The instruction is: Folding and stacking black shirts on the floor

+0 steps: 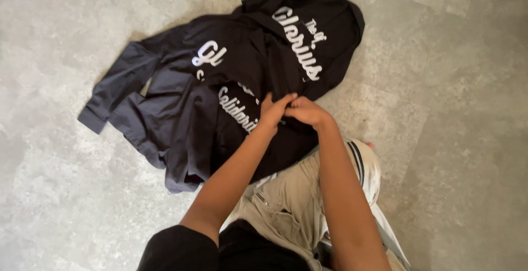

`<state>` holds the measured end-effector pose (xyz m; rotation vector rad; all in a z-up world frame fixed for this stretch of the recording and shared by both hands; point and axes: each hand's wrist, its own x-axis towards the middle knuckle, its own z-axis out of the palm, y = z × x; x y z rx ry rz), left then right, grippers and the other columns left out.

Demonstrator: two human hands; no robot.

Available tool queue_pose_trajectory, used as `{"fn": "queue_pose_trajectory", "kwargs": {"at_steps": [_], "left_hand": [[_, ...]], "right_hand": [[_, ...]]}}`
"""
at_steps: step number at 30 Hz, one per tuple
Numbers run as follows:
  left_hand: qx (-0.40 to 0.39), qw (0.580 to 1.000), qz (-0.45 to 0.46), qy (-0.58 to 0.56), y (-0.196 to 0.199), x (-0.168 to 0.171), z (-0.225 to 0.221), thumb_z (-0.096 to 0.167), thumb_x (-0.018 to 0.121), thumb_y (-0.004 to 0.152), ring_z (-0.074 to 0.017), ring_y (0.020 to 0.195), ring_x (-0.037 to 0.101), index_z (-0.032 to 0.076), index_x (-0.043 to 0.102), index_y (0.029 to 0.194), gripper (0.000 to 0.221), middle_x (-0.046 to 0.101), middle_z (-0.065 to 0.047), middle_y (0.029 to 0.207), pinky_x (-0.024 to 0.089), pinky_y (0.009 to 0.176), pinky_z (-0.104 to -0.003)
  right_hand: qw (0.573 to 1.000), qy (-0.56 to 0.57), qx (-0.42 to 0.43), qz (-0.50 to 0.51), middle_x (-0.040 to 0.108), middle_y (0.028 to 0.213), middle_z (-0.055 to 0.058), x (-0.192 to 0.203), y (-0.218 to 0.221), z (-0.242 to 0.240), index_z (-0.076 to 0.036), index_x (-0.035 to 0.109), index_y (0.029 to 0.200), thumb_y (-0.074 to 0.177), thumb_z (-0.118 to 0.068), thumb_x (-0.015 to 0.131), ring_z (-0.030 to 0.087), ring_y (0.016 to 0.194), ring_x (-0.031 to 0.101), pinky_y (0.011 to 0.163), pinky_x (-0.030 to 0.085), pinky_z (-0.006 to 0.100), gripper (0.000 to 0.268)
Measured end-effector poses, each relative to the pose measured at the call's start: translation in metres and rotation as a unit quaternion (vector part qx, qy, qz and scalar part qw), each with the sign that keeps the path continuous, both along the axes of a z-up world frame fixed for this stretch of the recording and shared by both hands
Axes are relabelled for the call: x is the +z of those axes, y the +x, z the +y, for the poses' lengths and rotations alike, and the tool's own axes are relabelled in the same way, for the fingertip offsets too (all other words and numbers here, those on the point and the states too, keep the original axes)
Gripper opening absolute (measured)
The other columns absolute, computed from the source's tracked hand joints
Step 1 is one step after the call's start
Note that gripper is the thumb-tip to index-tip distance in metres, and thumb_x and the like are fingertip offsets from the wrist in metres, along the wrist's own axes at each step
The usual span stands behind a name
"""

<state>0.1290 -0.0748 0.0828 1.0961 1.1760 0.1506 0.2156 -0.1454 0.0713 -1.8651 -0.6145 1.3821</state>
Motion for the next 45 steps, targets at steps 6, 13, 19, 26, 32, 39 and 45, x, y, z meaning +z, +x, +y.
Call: {"fn": "queue_pose_trajectory", "kwargs": {"at_steps": [6,13,19,26,32,39,45], "left_hand": [[0.018,0.988,-0.061,0.14,-0.013,-0.08,0.012,0.011,0.054,0.074,-0.0227,0.095,0.057,0.001,0.062,0.106,0.035,0.063,-0.014,0.096,0.046,0.081,-0.037],[-0.293,0.916,-0.003,0.273,-0.042,-0.031,-0.046,0.011,0.058,0.076,-0.0375,0.116,0.05,-0.003,0.054,0.12,0.046,0.056,-0.024,0.118,0.042,0.098,-0.044],[-0.406,0.873,0.03,0.269,-0.06,-0.044,-0.073,0.022,0.059,0.079,-0.0299,0.119,0.05,0.007,0.053,0.125,0.05,0.054,-0.015,0.125,0.043,0.096,-0.041],[-0.184,0.969,-0.061,0.153,-0.084,-0.022,-0.085,0.019,0.059,0.084,-0.0304,0.112,0.042,0.0,0.046,0.118,0.041,0.045,-0.018,0.115,0.037,0.095,-0.041],[-0.043,0.998,0.037,-0.007,-0.114,-0.051,-0.105,0.049,0.046,0.088,-0.021,0.077,0.051,0.008,0.055,0.081,0.043,0.05,-0.007,0.077,0.042,0.069,-0.034],[0.051,0.913,-0.1,-0.393,-0.067,0.01,-0.062,0.078,0.052,0.07,-0.0343,0.137,0.016,0.005,0.006,0.144,0.114,0.017,-0.021,0.147,0.014,0.112,-0.047],[0.196,0.891,-0.169,-0.373,-0.021,-0.115,-0.034,0.021,0.058,0.085,-0.0122,0.06,0.038,0.014,0.037,0.091,0.024,0.03,0.003,0.079,0.036,0.048,-0.025]], "right_hand": [[0.996,0.077,-0.038,-0.016,0.069,0.09,0.017,0.069,-0.004,-0.013,0.002,0.069,0.092,0.074,-0.019,0.066,0.025,0.086,0.064,0.077,0.048,0.036,0.028],[0.94,0.11,-0.167,-0.278,0.056,0.115,0.012,0.012,0.028,-0.01,-0.015,0.061,0.115,0.075,-0.032,0.071,0.028,0.106,0.054,0.087,0.046,0.038,0.045],[0.955,-0.062,-0.024,-0.288,0.028,0.141,0.026,0.015,0.012,-0.006,-0.012,0.023,0.145,0.071,-0.041,0.071,0.04,0.13,0.031,0.101,0.03,0.054,0.093],[0.94,-0.092,0.092,-0.316,0.042,0.139,0.017,-0.008,0.012,-0.004,-0.014,0.015,0.147,0.076,-0.043,0.065,0.031,0.127,0.04,0.102,0.021,0.056,0.092],[0.939,-0.134,0.119,-0.293,0.059,0.116,0.022,-0.065,0.022,-0.002,-0.002,0.047,0.13,0.086,-0.033,0.054,0.032,0.106,0.059,0.086,0.046,0.047,0.055],[0.992,-0.001,-0.109,-0.057,0.038,0.139,0.018,0.014,-0.007,0.01,0.002,0.036,0.135,0.089,-0.045,0.053,0.028,0.131,0.034,0.107,0.029,0.042,0.069],[0.923,0.145,-0.324,0.151,0.047,0.129,0.023,-0.016,0.02,0.007,-0.005,0.043,0.131,0.091,-0.033,0.059,0.032,0.12,0.045,0.099,0.036,0.049,0.052]]}}
